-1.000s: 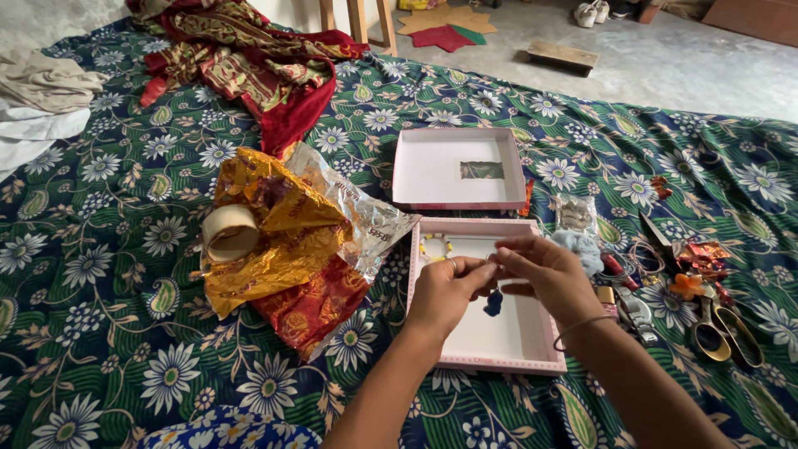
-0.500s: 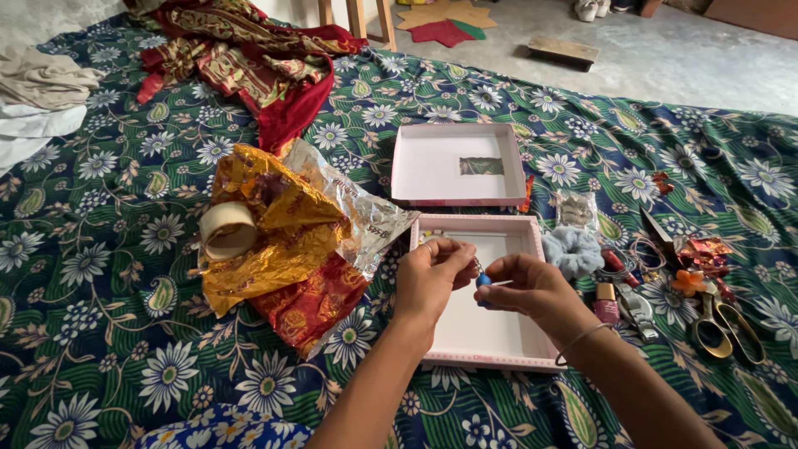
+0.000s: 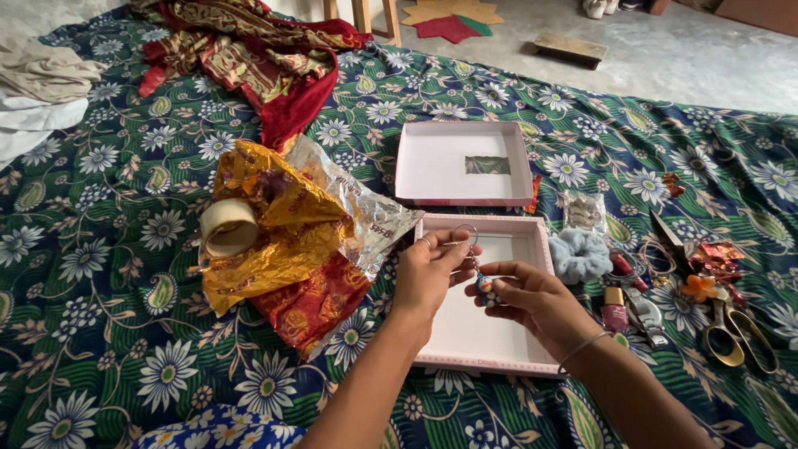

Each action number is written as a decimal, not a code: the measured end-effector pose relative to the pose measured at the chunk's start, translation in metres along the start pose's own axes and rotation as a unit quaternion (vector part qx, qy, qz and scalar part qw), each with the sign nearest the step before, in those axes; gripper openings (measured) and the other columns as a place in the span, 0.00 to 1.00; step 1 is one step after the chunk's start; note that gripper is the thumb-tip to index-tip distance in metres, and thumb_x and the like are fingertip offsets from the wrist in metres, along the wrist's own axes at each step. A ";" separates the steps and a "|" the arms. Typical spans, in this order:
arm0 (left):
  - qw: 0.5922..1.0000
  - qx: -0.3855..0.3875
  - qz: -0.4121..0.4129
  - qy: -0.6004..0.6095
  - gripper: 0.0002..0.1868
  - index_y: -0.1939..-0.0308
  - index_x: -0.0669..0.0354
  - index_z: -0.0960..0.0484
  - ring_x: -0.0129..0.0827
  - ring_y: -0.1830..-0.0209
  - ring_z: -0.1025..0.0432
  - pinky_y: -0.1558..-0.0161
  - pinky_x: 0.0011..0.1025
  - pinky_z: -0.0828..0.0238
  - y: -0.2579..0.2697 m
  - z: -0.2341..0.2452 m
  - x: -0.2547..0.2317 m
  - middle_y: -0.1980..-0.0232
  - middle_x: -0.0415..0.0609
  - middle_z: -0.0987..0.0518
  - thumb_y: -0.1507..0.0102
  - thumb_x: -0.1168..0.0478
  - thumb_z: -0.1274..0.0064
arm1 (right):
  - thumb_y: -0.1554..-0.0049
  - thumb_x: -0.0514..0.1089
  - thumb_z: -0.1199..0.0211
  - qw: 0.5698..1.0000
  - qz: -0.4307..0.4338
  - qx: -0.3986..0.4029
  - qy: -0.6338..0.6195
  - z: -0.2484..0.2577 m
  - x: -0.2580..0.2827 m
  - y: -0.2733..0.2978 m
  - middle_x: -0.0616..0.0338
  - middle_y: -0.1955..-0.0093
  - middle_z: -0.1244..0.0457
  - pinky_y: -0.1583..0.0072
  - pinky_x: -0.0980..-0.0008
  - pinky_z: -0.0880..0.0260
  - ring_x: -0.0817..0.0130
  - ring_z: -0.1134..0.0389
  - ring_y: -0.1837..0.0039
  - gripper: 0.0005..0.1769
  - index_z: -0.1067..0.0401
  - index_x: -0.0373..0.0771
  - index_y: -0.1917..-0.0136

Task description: The person opens a pink gift box and places several small items inside one at a time, including a beaded bracelet, a keychain, a wristwatch, hair ties, a scrunchie, and a small bag of beads. The items are arranged neatly within the box.

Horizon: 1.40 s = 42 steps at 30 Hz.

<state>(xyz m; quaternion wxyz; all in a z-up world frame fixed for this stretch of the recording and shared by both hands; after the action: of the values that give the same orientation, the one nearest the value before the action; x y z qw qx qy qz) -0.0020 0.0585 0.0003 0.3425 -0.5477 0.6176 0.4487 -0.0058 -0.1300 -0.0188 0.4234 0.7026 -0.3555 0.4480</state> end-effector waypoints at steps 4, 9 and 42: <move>1.000 0.005 0.015 0.005 0.10 0.50 0.63 0.19 0.27 0.61 0.21 0.56 0.25 0.20 -0.004 0.001 -0.001 0.57 0.48 0.15 0.34 0.64 0.48 | 0.40 0.43 0.41 0.999 -0.030 -0.032 -0.017 -0.005 -0.003 -0.001 0.52 0.48 0.30 0.40 0.60 0.27 0.63 0.27 0.44 0.18 0.29 0.33 0.39; 0.999 -0.002 0.034 0.003 0.11 0.50 0.63 0.17 0.28 0.60 0.21 0.55 0.26 0.18 -0.012 0.004 0.007 0.57 0.49 0.16 0.33 0.62 0.48 | 0.44 0.40 0.36 0.997 -0.040 -0.058 -0.016 -0.005 -0.008 -0.003 0.56 0.52 0.31 0.37 0.59 0.25 0.60 0.26 0.46 0.16 0.29 0.33 0.44; 0.868 -0.063 -0.129 -0.474 0.04 0.71 0.57 0.12 0.39 0.73 0.20 0.66 0.33 0.24 -0.073 0.028 0.027 0.74 0.52 0.16 0.47 0.62 0.35 | 0.51 0.41 0.28 0.930 -0.038 -0.182 0.316 -0.030 -0.043 -0.043 0.55 0.60 0.24 0.56 0.71 0.24 0.72 0.24 0.60 0.14 0.20 0.34 0.52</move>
<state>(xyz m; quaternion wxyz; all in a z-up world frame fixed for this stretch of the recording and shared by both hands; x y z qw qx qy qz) 0.0638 0.0753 -0.0474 0.6137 -0.3641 0.2748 0.6444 0.0070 -0.0804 -0.0636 0.6510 0.4490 -0.2515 0.5579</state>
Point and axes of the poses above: each hand's wrist, its own y-axis away from the middle knuckle, its own z-axis out of the back of the hand, x = y × z, the point moved 1 cm from there along -y, towards the middle knuckle
